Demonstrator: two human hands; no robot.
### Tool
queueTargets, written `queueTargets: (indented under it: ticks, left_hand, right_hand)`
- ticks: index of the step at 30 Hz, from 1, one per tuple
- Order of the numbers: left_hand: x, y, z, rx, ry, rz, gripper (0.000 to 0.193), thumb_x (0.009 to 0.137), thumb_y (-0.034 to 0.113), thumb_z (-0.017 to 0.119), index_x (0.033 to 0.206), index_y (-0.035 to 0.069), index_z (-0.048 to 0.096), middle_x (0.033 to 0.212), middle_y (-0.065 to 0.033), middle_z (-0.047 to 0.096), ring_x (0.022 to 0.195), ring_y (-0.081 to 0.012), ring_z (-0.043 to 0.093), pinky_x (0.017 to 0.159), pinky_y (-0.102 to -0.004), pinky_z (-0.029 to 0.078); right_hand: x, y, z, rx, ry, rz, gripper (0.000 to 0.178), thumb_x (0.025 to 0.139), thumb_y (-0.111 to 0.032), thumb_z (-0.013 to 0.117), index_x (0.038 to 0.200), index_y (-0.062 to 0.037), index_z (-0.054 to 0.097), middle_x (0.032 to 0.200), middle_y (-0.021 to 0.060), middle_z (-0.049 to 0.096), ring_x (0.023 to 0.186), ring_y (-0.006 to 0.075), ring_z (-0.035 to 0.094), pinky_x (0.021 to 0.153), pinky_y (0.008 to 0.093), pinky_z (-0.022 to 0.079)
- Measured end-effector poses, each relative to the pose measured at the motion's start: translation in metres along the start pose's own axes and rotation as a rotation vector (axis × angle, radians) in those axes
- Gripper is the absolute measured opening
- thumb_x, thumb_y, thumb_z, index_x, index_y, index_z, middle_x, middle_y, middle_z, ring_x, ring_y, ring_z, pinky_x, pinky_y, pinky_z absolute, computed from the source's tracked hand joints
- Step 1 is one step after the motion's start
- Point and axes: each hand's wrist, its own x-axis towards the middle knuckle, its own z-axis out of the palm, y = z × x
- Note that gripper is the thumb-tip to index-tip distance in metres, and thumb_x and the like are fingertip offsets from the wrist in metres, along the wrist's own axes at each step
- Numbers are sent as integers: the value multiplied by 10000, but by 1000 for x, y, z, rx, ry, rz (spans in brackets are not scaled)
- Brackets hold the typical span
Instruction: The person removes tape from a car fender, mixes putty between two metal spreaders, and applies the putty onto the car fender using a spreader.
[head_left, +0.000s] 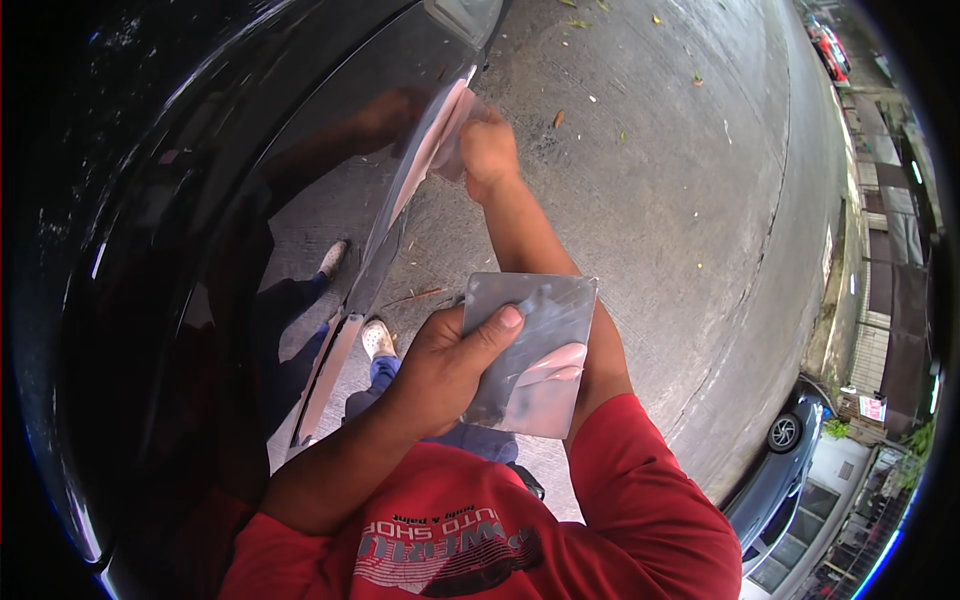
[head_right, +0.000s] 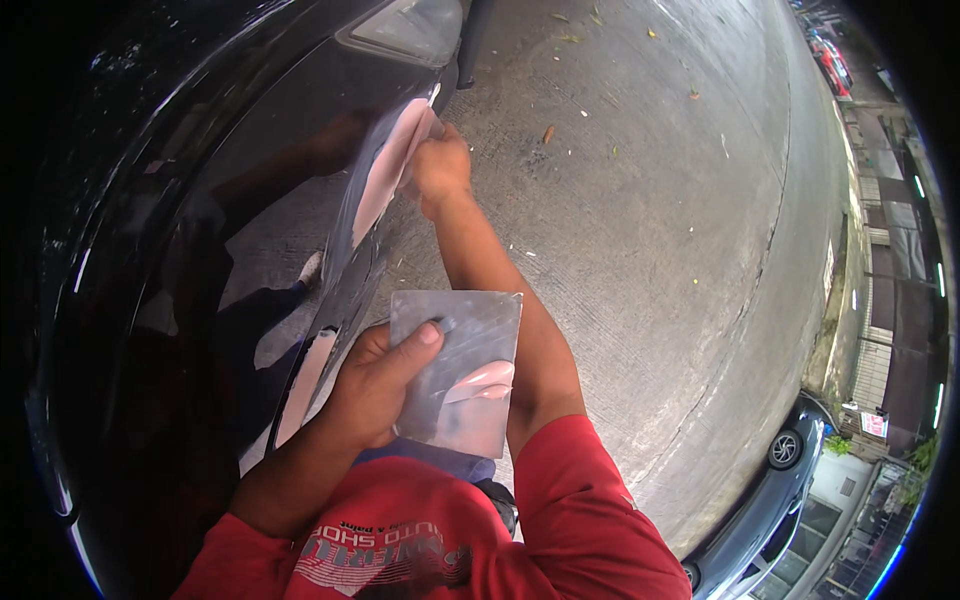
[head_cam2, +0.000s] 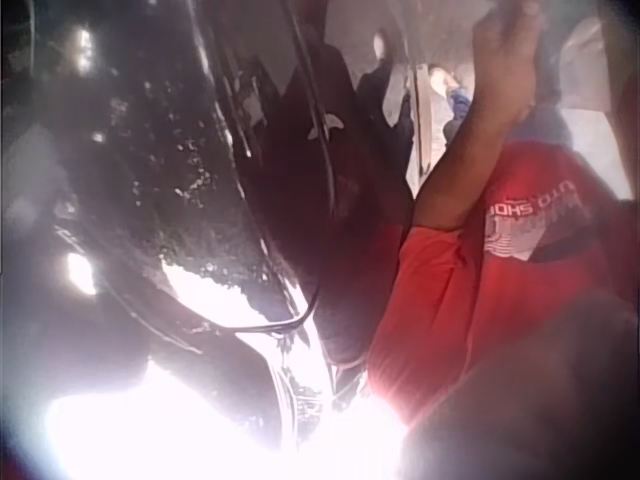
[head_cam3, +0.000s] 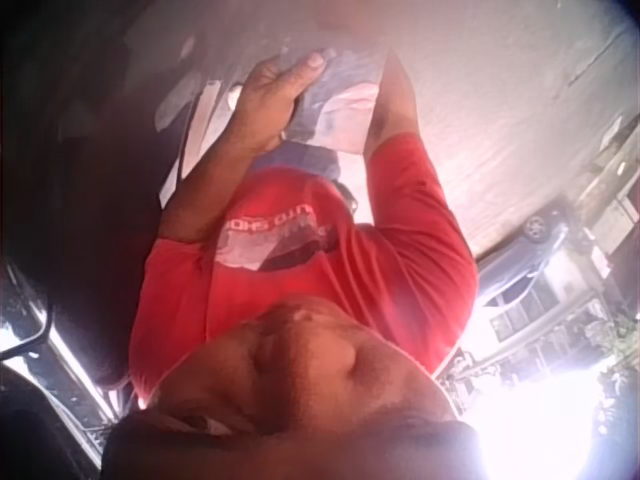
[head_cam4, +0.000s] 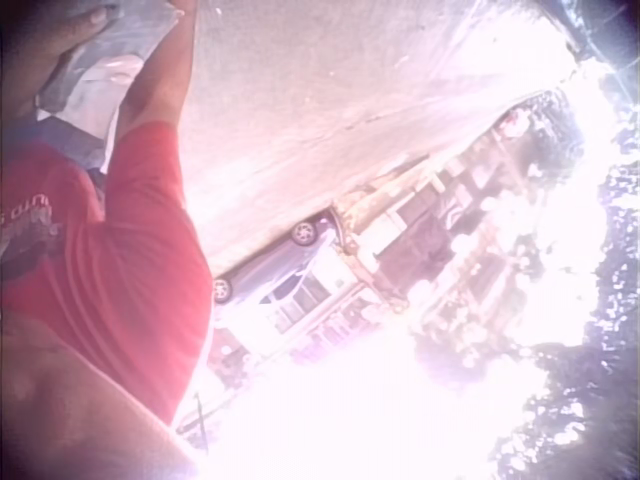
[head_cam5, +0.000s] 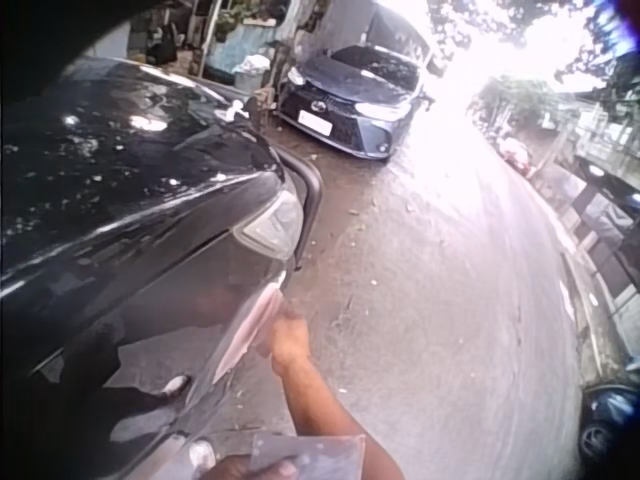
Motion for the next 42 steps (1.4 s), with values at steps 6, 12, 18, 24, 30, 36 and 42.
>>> queueTargets:
  ticks: [6, 12, 18, 24, 30, 36, 42]
  left_hand:
    - [0, 3, -1, 5, -40, -16, 366, 1180, 322, 585, 1281, 11, 748, 1116, -49, 775, 1016, -94, 714, 889, -296, 591]
    - [2, 3, -1, 5, -35, -31, 340, 1164, 312, 607, 1262, 18, 747, 1102, -63, 786, 997, -120, 739, 874, -312, 603]
    - [3, 2, -1, -7, -56, -47, 314, 1152, 297, 625, 1260, 26, 740, 1108, -72, 788, 984, -138, 754, 867, -327, 613]
    - [0, 0, 3, -22, -97, -48, 314, 1155, 301, 623, 1260, 29, 741, 1102, -64, 785, 982, -129, 750, 858, -324, 613]
    - [-2, -2, 4, -21, -115, -47, 310, 1151, 298, 636, 1261, 30, 744, 1104, -64, 786, 982, -134, 750, 856, -327, 617]
    - [-4, -4, 11, -20, -130, -43, 348, 1154, 326, 634, 1231, 13, 763, 1073, -64, 795, 958, -116, 743, 834, -305, 610]
    - [-11, -9, 9, -23, -53, -48, 363, 1150, 352, 644, 1197, 20, 783, 1039, -48, 796, 915, -100, 731, 796, -296, 598]
  right_hand:
    - [-5, -4, 2, -34, 15, -46, 535, 958, -1, 503, 1481, 25, 615, 1327, 191, 730, 1222, 327, 703, 1042, 428, 545]
    - [-14, -13, 5, -94, -14, -76, 578, 940, 5, 491, 1509, 30, 593, 1317, 190, 735, 1195, 319, 713, 1002, 409, 564]
    - [-34, -20, 9, -105, -40, -109, 583, 932, 16, 481, 1505, 38, 588, 1270, 202, 739, 1062, 285, 740, 874, 397, 594]
    - [-59, -31, 14, -96, -70, -135, 614, 921, 22, 491, 1532, 52, 552, 1072, 196, 752, 784, 244, 732, 674, 359, 574]
    - [-89, -40, 24, -145, -76, -163, 643, 923, 23, 501, 1565, 59, 528, 1028, 187, 748, 755, 222, 718, 657, 351, 560]
    - [-104, -41, 25, -140, -93, -238, 569, 916, 36, 532, 1481, 64, 600, 1216, 197, 739, 1086, 258, 690, 958, 357, 544]
    - [-156, -36, -8, -150, -82, -176, 488, 940, -2, 518, 1405, 42, 661, 1146, 140, 754, 1042, 221, 707, 913, 331, 554]
